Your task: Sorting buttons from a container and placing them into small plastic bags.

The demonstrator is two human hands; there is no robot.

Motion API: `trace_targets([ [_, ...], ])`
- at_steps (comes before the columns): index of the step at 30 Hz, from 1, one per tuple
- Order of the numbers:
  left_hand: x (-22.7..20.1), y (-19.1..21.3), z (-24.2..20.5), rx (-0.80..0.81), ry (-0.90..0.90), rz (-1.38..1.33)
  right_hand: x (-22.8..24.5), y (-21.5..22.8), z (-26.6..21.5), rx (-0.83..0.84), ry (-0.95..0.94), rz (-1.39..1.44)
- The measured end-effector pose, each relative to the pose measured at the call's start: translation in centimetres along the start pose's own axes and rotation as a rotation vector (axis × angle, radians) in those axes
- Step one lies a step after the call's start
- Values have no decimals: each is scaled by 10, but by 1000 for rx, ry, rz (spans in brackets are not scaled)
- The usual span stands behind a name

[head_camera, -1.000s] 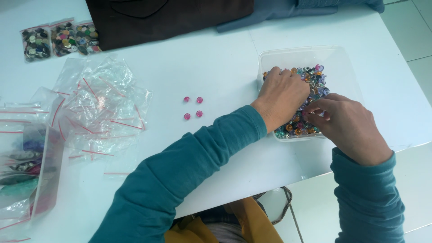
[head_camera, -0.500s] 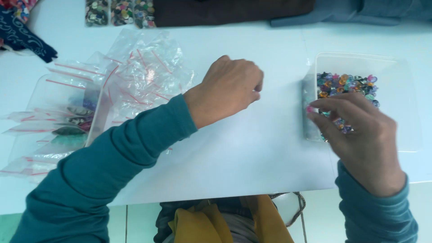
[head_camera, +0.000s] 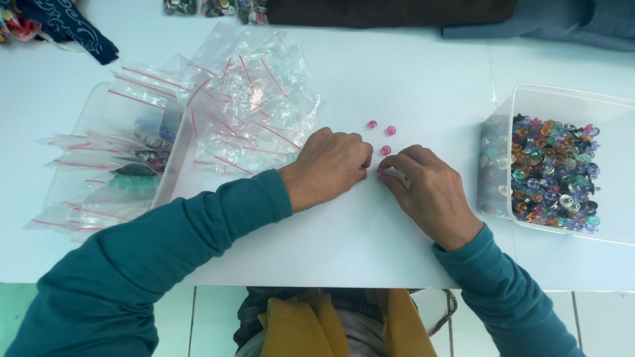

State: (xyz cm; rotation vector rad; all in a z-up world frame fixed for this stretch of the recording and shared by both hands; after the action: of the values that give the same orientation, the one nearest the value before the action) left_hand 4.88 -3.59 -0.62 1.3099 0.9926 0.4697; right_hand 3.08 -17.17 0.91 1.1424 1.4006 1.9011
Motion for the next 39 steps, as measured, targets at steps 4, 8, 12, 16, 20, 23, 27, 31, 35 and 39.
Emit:
trace_targets([
  [4, -2, 5, 0, 45, -4, -5, -1, -5, 0, 23, -17, -32],
  [8, -8, 13, 1, 123, 6, 37, -1, 3, -5, -28, -8, -2],
  [12, -27, 42, 5, 152, 48, 61, 0, 27, -21, -155, 29, 48],
  [16, -58, 71, 29, 45, -29, 20, -10, 78, -44, -267, 47, 88],
  [20, -101, 65, 71, -100, -202, -49, -55, 122, -75, -334, -40, 96],
  [23, -133, 39, 113, -157, -310, -101, -108, 131, -98, -279, -181, -43],
  [27, -171, -2, 164, -77, -333, -6, -164, 122, -117, -52, -491, -320],
  [31, -186, -43, 200, -155, -309, 175, -202, 95, -117, 73, -581, -347],
  [35, -185, -61, 216, -119, -242, 279, -211, 87, -107, 176, -613, -339],
  [39, -184, -62, 214, -160, -246, 330, -199, 89, -101, 223, -575, -318],
])
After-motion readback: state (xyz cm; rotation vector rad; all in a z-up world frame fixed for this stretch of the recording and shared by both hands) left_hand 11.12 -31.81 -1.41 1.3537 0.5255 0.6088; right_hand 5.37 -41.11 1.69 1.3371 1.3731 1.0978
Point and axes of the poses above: each hand's wrist, its own z-axis towards the middle knuckle, its own y-axis out of the back of the hand, x = y × z, the point moved 6 cm from there along z, towards the middle knuckle
